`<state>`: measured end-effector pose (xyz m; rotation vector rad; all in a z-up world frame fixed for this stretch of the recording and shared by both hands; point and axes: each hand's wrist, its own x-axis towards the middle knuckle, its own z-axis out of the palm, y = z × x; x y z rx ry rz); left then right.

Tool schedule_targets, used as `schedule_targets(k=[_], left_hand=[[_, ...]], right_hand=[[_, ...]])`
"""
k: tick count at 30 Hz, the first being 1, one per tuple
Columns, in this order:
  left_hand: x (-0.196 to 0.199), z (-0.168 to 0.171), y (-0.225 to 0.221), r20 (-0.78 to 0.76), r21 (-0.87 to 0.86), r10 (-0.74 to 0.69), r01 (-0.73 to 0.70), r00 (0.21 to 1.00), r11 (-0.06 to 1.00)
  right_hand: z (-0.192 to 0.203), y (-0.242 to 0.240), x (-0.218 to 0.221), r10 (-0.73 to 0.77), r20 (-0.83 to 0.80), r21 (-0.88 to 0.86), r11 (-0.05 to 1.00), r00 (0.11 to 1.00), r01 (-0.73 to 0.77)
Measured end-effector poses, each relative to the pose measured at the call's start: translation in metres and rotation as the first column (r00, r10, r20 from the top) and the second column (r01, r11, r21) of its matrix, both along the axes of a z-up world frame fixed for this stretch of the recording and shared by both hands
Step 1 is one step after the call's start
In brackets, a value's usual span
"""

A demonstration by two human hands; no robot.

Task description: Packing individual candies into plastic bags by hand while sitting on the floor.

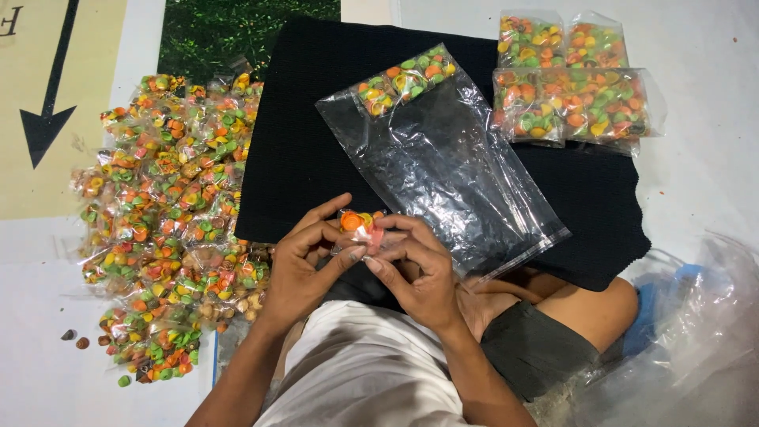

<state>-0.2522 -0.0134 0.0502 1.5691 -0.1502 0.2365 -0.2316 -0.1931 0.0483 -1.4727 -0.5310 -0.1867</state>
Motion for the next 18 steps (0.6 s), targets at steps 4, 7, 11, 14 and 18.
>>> schedule_targets(k=[4,7,11,14,18], left_hand=[[0.001,-0.009,0.002,-0.006,-0.077,0.023,-0.023,1.000,0.997],[-0.001,-0.008,0.001,-0.024,-0.099,-0.004,0.001,1.000,0.995],[-0.002,0.000,-0.003,-0.038,-0.119,-0.024,0.019,0.999,0.993],[-0.002,0.001,-0.002,-0.082,-0.123,-0.038,0.028,0.996,0.992],[-0.002,-0.006,-0.001,-0.171,-0.097,-0.050,0.034,0.984,0.995]], right_hand=[[-0.005,0.002,0.000,-0.015,-0.027,0.016,1.000,1.000,0.016],[-0.014,0.000,0.000,-0.030,-0.065,0.047,0.998,0.997,0.033],[-0.027,-0.002,0.002,0.045,-0.137,0.132,0.991,0.990,-0.027],[-0.032,-0.002,0.001,0.069,-0.203,0.171,0.985,0.977,-0.034],[-0.028,-0.002,0.001,0.065,-0.267,0.180,0.983,0.961,-0.017]])
